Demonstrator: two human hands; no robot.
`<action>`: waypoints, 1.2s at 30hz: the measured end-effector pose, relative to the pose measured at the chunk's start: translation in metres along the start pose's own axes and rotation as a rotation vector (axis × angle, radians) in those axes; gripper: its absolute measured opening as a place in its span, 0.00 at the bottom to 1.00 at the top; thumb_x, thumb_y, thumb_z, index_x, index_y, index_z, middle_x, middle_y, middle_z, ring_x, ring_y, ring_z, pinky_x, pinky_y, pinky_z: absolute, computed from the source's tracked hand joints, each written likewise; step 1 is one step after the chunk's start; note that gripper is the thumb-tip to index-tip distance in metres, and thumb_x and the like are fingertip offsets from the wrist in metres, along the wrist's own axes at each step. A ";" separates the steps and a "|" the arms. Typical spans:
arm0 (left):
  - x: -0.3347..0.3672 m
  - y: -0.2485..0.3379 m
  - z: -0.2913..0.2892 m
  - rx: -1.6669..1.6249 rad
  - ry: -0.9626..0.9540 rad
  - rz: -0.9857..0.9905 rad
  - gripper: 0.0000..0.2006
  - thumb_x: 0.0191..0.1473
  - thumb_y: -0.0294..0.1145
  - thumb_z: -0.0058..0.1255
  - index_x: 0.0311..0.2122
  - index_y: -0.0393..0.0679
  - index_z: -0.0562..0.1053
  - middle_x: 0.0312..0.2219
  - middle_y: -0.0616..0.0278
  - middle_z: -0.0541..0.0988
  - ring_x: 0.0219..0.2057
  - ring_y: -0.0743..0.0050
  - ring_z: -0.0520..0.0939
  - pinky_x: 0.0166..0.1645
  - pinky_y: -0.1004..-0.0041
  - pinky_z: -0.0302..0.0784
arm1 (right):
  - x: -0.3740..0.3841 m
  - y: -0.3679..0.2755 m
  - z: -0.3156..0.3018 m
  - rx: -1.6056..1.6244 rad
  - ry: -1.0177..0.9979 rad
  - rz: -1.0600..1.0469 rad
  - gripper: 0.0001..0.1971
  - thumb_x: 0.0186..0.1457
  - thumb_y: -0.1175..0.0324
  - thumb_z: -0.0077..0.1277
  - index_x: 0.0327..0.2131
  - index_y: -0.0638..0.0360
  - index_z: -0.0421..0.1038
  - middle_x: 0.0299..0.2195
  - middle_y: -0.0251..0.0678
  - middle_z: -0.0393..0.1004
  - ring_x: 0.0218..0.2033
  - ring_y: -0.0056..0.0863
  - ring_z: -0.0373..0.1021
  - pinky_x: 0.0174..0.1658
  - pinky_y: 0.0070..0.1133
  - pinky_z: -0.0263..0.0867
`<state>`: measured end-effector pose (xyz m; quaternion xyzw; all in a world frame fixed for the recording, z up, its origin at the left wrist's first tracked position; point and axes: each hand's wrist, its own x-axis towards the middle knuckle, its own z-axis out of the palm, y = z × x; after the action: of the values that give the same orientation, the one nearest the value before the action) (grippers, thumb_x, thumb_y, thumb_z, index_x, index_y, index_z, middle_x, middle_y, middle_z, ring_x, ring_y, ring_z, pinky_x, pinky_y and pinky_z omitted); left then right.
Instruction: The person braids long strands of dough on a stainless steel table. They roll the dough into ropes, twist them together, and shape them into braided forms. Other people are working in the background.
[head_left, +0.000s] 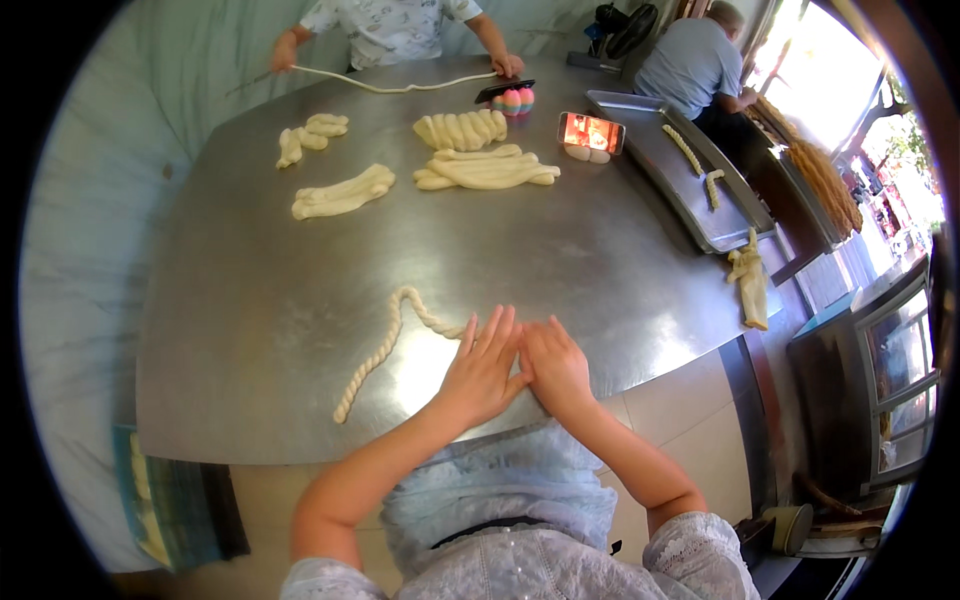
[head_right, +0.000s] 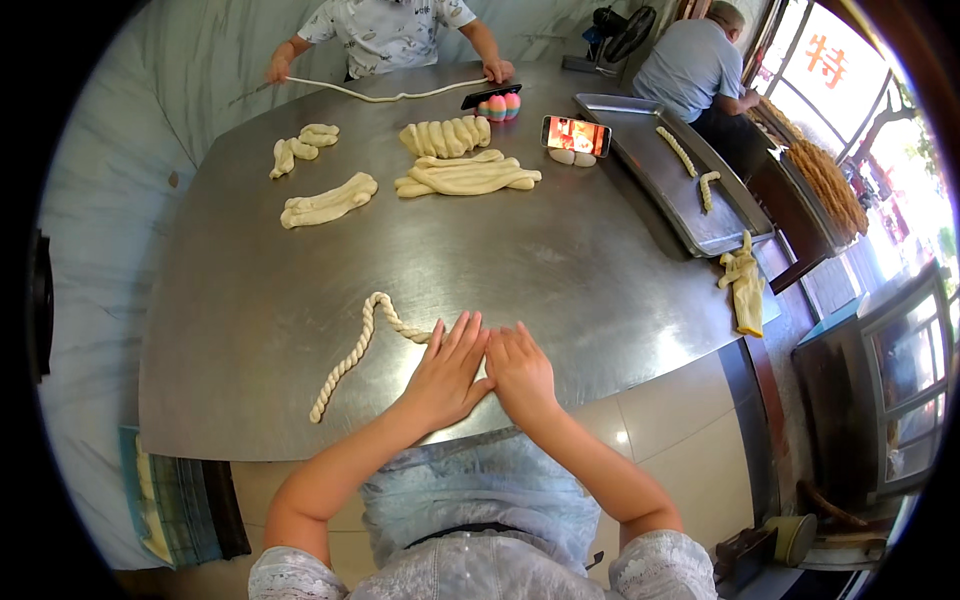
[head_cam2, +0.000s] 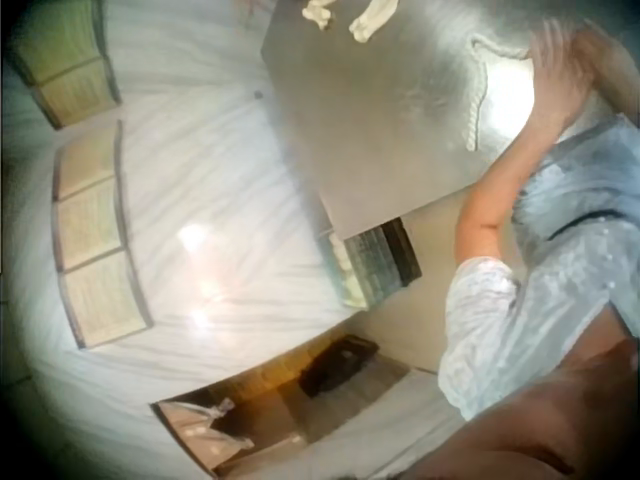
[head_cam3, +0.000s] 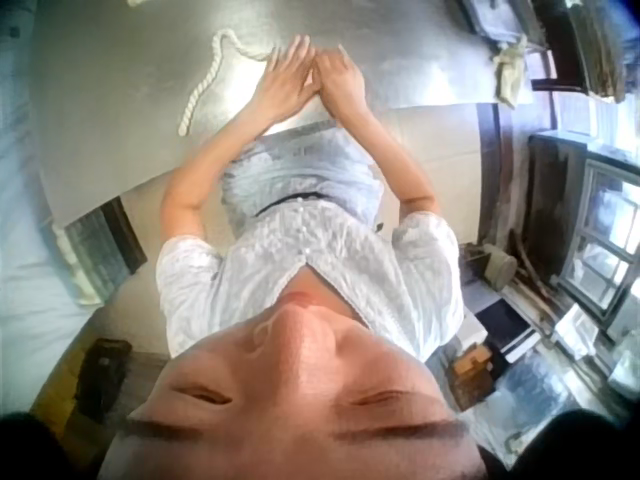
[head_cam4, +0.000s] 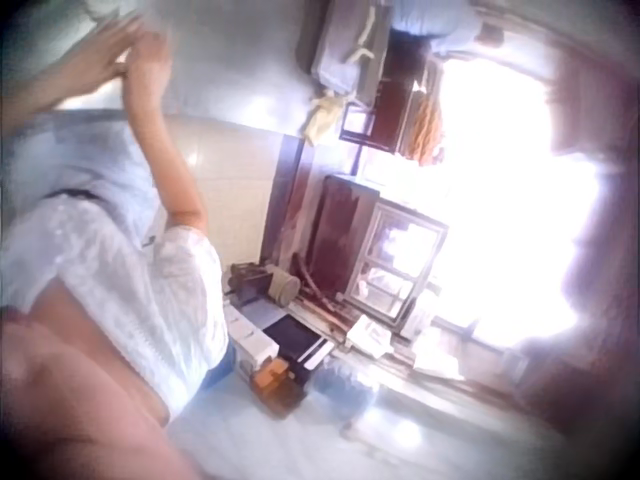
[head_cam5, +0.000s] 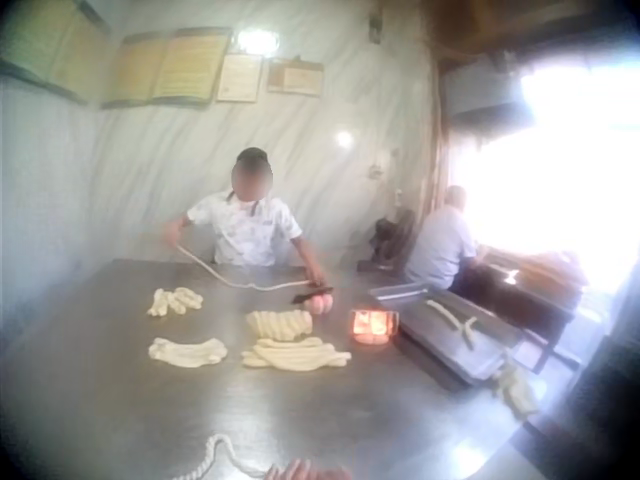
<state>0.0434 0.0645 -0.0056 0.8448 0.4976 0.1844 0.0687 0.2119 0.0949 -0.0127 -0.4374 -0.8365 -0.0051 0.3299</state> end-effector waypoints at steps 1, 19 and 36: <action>0.005 0.000 0.001 0.063 -0.082 -0.058 0.36 0.65 0.55 0.37 0.66 0.34 0.58 0.69 0.42 0.52 0.72 0.47 0.47 0.72 0.46 0.39 | 0.005 0.000 0.002 0.009 -0.040 0.044 0.07 0.50 0.75 0.55 0.35 0.59 0.75 0.31 0.40 0.77 0.38 0.43 0.74 0.59 0.39 0.67; 0.025 -0.012 -0.008 -0.125 0.116 -0.084 0.31 0.66 0.49 0.39 0.62 0.31 0.63 0.66 0.40 0.59 0.70 0.48 0.54 0.72 0.55 0.47 | 0.048 0.007 0.015 -0.140 -0.030 0.063 0.06 0.53 0.75 0.53 0.36 0.61 0.73 0.36 0.42 0.76 0.40 0.43 0.73 0.53 0.35 0.69; -0.206 -0.073 -0.091 -0.019 0.412 -0.553 0.18 0.52 0.31 0.63 0.47 0.39 0.74 0.49 0.56 0.76 0.48 0.55 0.77 0.53 0.62 0.73 | 0.052 0.033 -0.007 0.250 -0.114 0.033 0.06 0.59 0.73 0.54 0.39 0.63 0.75 0.43 0.40 0.79 0.47 0.41 0.74 0.49 0.31 0.70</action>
<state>-0.1406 -0.0845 0.0067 0.6222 0.7095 0.3300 0.0223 0.2195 0.1512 0.0122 -0.4061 -0.8408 0.1296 0.3336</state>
